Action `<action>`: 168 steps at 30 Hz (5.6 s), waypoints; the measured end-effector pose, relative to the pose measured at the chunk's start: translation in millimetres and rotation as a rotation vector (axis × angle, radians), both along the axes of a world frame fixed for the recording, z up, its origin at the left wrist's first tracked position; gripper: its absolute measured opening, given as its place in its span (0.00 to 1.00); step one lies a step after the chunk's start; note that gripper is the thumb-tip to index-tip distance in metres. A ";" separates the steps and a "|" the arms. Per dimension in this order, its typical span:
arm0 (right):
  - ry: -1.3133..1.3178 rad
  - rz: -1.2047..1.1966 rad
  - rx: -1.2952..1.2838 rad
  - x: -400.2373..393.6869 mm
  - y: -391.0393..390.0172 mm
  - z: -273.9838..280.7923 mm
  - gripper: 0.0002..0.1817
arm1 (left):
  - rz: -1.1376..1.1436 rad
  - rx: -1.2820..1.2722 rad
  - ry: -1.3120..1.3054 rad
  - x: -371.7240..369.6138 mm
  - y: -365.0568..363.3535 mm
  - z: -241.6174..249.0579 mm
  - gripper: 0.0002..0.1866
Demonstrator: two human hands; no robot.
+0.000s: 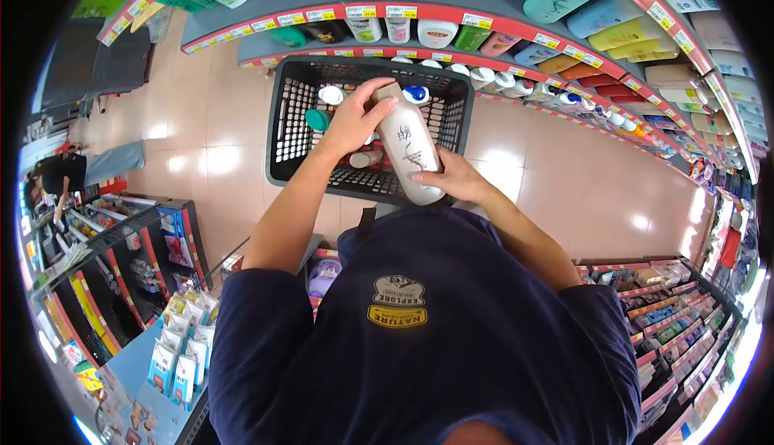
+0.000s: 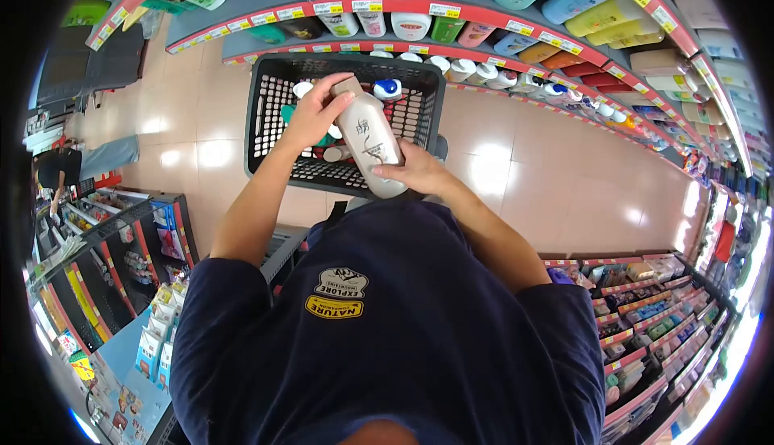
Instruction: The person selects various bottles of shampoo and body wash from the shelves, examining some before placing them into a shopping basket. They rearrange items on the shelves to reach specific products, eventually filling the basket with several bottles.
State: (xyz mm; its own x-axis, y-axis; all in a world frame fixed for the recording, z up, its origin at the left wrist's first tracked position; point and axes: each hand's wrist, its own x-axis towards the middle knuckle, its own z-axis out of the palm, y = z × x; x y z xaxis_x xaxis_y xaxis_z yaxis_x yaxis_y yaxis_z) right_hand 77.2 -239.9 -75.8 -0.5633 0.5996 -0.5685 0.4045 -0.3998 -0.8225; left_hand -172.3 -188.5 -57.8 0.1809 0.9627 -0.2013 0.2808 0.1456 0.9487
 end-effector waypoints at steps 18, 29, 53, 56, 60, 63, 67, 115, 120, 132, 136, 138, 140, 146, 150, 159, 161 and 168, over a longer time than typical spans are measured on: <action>-0.095 -0.439 0.646 31.3 126.3 57.9 0.43 | -0.036 0.022 -0.075 88.7 112.5 47.8 0.30; -0.132 -0.542 0.540 57.4 15.2 -26.6 0.29 | 0.048 0.197 -0.040 110.4 245.4 40.7 0.26; -0.164 -0.466 0.203 80.0 -40.2 -45.5 0.25 | 0.050 0.563 0.400 142.2 291.4 3.1 0.24; -0.193 -0.442 0.242 82.9 -37.9 -47.6 0.24 | 0.049 0.536 0.424 148.2 298.8 8.0 0.31; -0.177 -0.453 0.264 81.7 -36.0 -43.7 0.22 | 0.095 0.495 0.423 141.4 294.1 5.0 0.34; -0.216 -0.422 0.245 80.5 -33.4 -41.3 0.21 | 0.013 0.379 0.519 129.8 297.8 -15.0 0.31; -0.203 -0.387 0.221 74.3 -37.2 -47.0 0.21 | -0.010 0.399 0.603 104.6 262.2 -29.9 0.23; 0.094 -0.172 -0.008 -7.1 3.3 33.9 0.37 | -0.094 -0.205 -0.228 -32.8 18.3 55.4 0.24; 0.228 -0.425 -0.030 -3.7 6.5 34.1 0.35 | 0.026 -0.380 -0.462 -2.0 -13.5 28.0 0.34; 0.157 -0.596 0.464 38.0 89.4 33.7 0.41 | -0.064 -0.195 -0.274 79.2 93.9 68.1 0.22; 0.078 -0.665 0.491 60.6 94.2 24.6 0.40 | -0.137 0.051 -0.042 90.1 154.5 79.8 0.25; 0.051 -0.664 0.502 70.4 98.5 20.2 0.40 | -0.148 0.105 0.048 97.6 178.3 80.6 0.26; 0.046 -0.671 0.503 76.9 104.6 18.5 0.40 | -0.154 0.130 0.104 105.7 192.4 80.1 0.26; 0.052 -0.691 0.487 91.1 114.8 24.3 0.40 | -0.095 0.234 0.087 122.8 234.3 47.4 0.25; 0.040 -0.680 0.525 94.2 129.2 18.8 0.41 | -0.083 0.205 0.113 133.1 254.4 38.7 0.25; -0.079 -0.608 0.659 93.8 192.6 31.0 0.42 | -0.110 0.154 -0.093 139.7 266.9 23.8 0.28; -0.101 -0.607 0.682 89.9 208.0 30.5 0.43 | -0.097 0.170 -0.133 141.4 264.1 23.1 0.29; -0.256 -0.531 0.762 76.0 250.2 26.3 0.51 | 0.026 0.344 -0.153 150.2 244.0 -9.7 0.36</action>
